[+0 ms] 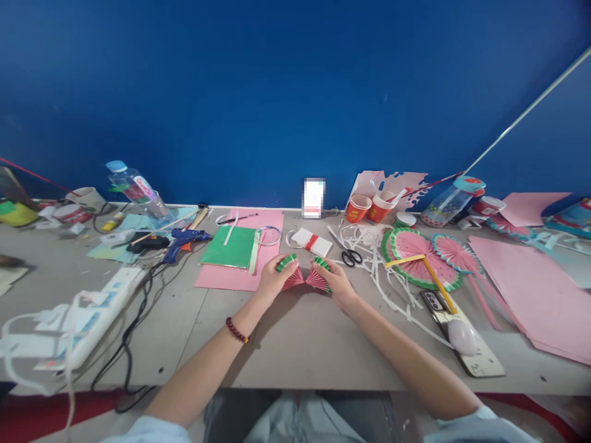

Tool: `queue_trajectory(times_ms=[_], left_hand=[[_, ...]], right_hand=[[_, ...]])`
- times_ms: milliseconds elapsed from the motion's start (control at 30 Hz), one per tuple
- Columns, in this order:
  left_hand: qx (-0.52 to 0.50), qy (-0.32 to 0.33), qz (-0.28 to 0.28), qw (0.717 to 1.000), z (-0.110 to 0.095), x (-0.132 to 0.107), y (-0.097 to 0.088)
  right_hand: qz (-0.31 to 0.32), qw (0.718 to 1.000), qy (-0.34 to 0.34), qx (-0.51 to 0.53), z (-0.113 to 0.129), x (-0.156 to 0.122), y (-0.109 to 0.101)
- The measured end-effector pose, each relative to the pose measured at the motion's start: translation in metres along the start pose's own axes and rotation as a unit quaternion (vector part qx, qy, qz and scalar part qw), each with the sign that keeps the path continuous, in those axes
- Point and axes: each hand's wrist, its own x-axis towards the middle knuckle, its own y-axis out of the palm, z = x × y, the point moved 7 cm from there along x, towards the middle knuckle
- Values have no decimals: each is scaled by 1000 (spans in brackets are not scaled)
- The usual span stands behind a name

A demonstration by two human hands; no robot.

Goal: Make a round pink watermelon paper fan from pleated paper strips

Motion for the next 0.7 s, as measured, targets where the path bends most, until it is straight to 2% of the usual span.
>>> queue_trajectory(times_ms=[233, 500, 700], left_hand=[[8, 18, -2, 1000, -5, -1, 0], [45, 13, 71, 996, -9, -2, 5], [79, 50, 81, 992, -12, -3, 8]], right_hand=[[0, 1000, -19, -25, -2, 2, -2], [-8, 992, -82, -94, 6, 2, -4], [29, 994, -54, -86, 5, -2, 5]])
